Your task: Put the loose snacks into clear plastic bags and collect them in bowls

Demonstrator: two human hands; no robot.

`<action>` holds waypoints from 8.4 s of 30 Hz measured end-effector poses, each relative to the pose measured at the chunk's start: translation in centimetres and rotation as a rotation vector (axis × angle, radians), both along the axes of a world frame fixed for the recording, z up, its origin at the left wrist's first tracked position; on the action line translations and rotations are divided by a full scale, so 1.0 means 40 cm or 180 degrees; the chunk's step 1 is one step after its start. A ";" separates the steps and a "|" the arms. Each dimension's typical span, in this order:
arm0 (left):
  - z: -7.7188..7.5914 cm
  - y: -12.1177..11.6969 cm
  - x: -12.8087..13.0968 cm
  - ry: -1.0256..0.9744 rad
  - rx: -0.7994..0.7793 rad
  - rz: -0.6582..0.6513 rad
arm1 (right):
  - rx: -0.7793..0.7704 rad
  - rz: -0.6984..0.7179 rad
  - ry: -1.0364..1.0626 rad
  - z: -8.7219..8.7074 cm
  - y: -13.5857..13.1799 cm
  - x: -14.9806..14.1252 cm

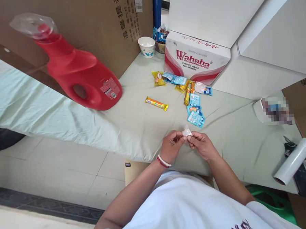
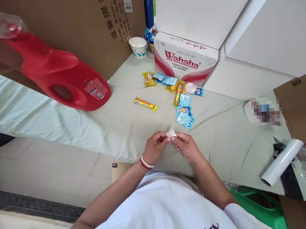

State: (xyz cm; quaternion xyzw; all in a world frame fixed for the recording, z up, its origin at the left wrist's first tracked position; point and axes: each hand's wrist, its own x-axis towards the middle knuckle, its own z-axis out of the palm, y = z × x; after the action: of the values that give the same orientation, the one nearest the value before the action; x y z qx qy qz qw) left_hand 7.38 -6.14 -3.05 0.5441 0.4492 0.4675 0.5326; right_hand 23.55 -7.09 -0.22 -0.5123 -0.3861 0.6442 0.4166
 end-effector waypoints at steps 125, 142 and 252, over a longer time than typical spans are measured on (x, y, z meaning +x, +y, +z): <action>-0.012 0.043 -0.198 0.0947 -0.1260 0.0383 | 0.0161 -0.1110 -0.1257 -0.070 0.099 0.098; -0.017 0.027 -0.175 0.3791 0.1806 -0.0797 | 0.0791 -0.0761 -0.3544 -0.082 0.108 0.196; -0.041 -0.005 -0.229 0.3002 0.2983 -0.1044 | 0.2764 0.1506 -0.3080 0.048 -0.037 0.168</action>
State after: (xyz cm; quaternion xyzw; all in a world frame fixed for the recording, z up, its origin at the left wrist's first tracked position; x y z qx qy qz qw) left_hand -1.79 -6.34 -4.68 0.9236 0.2952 0.2389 0.0523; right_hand 30.28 -8.58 1.72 -0.4309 -0.8528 0.2039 0.2131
